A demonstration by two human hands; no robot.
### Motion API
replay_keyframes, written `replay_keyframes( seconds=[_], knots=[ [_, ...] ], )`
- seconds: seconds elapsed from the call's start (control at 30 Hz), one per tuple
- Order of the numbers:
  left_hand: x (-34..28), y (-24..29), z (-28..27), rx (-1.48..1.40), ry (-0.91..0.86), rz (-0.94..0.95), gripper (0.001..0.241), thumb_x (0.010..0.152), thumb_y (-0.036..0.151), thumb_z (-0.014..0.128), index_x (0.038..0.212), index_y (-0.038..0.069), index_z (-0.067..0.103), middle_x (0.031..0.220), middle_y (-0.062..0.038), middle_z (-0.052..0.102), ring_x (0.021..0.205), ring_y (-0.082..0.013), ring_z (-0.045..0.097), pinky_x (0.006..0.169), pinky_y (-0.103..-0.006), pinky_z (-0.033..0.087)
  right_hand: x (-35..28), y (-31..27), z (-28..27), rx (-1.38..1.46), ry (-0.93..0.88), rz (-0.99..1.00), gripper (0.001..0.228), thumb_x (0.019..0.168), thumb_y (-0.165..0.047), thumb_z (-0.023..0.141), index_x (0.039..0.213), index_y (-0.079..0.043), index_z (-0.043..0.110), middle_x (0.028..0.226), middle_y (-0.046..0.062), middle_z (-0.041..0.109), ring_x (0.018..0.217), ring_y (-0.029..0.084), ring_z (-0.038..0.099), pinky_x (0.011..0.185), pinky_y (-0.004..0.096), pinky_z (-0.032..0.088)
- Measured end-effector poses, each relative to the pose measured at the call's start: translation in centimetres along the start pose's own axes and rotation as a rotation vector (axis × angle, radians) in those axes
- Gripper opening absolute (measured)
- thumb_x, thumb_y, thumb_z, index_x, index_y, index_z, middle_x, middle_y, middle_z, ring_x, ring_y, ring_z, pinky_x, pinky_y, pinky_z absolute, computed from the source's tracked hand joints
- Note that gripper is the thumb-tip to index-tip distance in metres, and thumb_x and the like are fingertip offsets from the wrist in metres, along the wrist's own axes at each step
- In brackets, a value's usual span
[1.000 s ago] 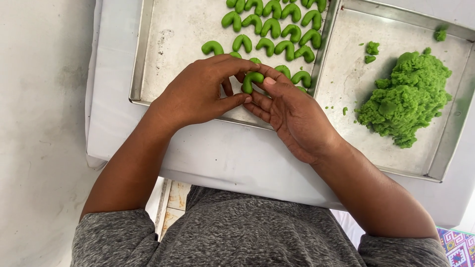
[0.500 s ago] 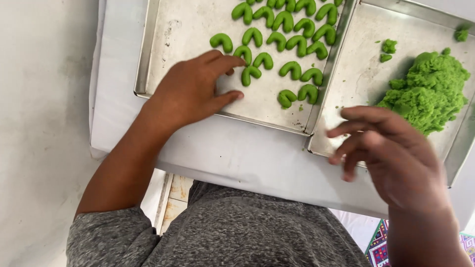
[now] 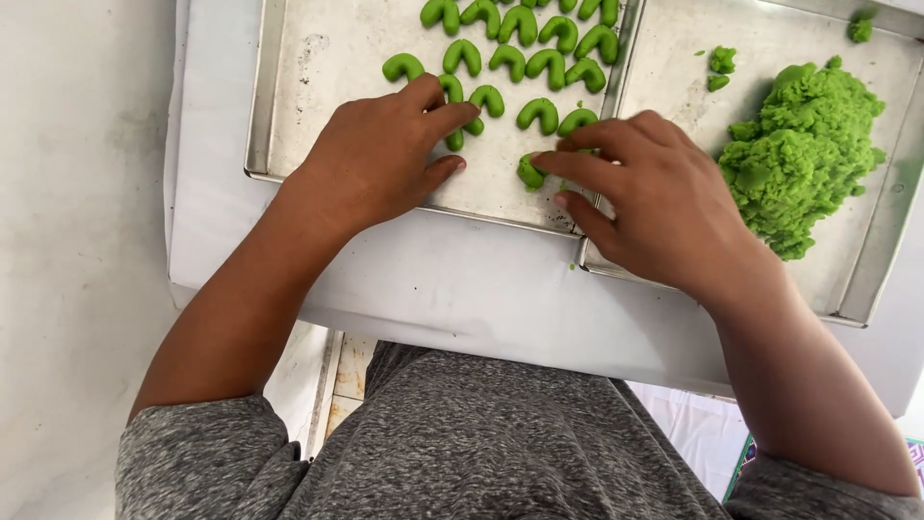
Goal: A person manually shapes green dough into crescent-like pastries by rolling them between their palms and bending them, then arranging them neatly on a metal tray.
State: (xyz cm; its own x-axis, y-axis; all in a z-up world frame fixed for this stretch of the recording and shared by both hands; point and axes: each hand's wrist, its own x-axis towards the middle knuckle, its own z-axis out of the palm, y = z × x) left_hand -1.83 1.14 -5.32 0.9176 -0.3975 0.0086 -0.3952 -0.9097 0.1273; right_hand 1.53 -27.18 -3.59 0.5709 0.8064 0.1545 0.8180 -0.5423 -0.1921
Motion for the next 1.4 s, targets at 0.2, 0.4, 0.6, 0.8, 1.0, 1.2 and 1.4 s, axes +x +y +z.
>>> replay_keyframes(
  seconds=[0.2,0.4,0.6,0.8,1.0,1.2,1.4],
  knots=[
    [-0.4,0.2,0.3,-0.003,-0.001,-0.019,0.046,0.089,0.027,0.079,0.133,0.016,0.069,0.106,-0.004,0.062,0.069,-0.0192,0.066,0.062,-0.0352,0.056,2.0,0.5,1.8,-0.094,-0.096,-0.052,0.037,0.089,-0.024,0.074,0.126,-0.027,0.078,0.119,-0.003,0.071,0.103,0.022,0.064,0.099,0.038,0.05],
    [-0.5,-0.2,0.9,-0.01,0.018,-0.013,0.045,0.089,0.028,0.078,0.132,0.017,0.069,0.107,-0.004,0.063,0.072,-0.0211,0.068,0.062,-0.0368,0.056,2.2,0.3,2.5,-0.162,-0.1,-0.028,0.035,0.093,-0.038,0.073,0.124,-0.024,0.077,0.114,-0.002,0.072,0.103,0.021,0.064,0.098,0.037,0.049],
    [0.0,-0.2,1.0,0.018,0.0,-0.031,0.049,0.088,0.028,0.079,0.134,0.015,0.068,0.11,-0.006,0.066,0.075,-0.0204,0.07,0.064,-0.0361,0.057,2.2,-0.8,3.0,-0.185,-0.056,0.047,0.032,0.095,-0.041,0.074,0.119,-0.02,0.077,0.109,-0.001,0.072,0.097,0.02,0.061,0.094,0.035,0.048],
    [0.0,-0.2,1.2,0.019,0.009,-0.041,0.045,0.09,0.029,0.079,0.13,0.013,0.069,0.11,-0.006,0.067,0.073,-0.0199,0.07,0.063,-0.0355,0.057,2.4,-1.7,3.7,-0.222,-0.005,0.11,0.052,0.092,-0.061,0.076,0.118,-0.017,0.076,0.104,0.002,0.068,0.096,0.021,0.06,0.092,0.036,0.045],
    [0.2,0.0,1.2,0.038,0.015,-0.04,0.039,0.09,0.026,0.078,0.126,0.013,0.07,0.107,-0.005,0.068,0.073,-0.0202,0.07,0.062,-0.0356,0.056,3.0,-2.5,4.6,-0.185,0.042,0.187,0.032,0.091,-0.037,0.075,0.112,-0.012,0.073,0.098,0.005,0.067,0.091,0.024,0.061,0.088,0.038,0.046],
    [0.2,0.0,0.9,0.043,0.009,-0.032,0.038,0.089,0.027,0.079,0.123,0.013,0.071,0.103,-0.005,0.069,0.07,-0.0191,0.07,0.06,-0.0343,0.057,2.9,-2.5,3.9,-0.037,0.135,0.132,0.032,0.097,-0.035,0.079,0.113,-0.009,0.073,0.1,0.007,0.067,0.09,0.024,0.06,0.089,0.038,0.048],
    [-0.6,-0.3,0.8,-0.017,0.077,-0.09,0.039,0.087,0.03,0.082,0.118,0.012,0.067,0.1,-0.004,0.067,0.073,-0.0232,0.069,0.064,-0.0378,0.054,3.9,-2.6,4.3,-0.101,0.134,0.091,0.027,0.1,-0.033,0.074,0.119,-0.014,0.077,0.101,0.004,0.064,0.09,0.021,0.055,0.087,0.035,0.043]
  ],
)
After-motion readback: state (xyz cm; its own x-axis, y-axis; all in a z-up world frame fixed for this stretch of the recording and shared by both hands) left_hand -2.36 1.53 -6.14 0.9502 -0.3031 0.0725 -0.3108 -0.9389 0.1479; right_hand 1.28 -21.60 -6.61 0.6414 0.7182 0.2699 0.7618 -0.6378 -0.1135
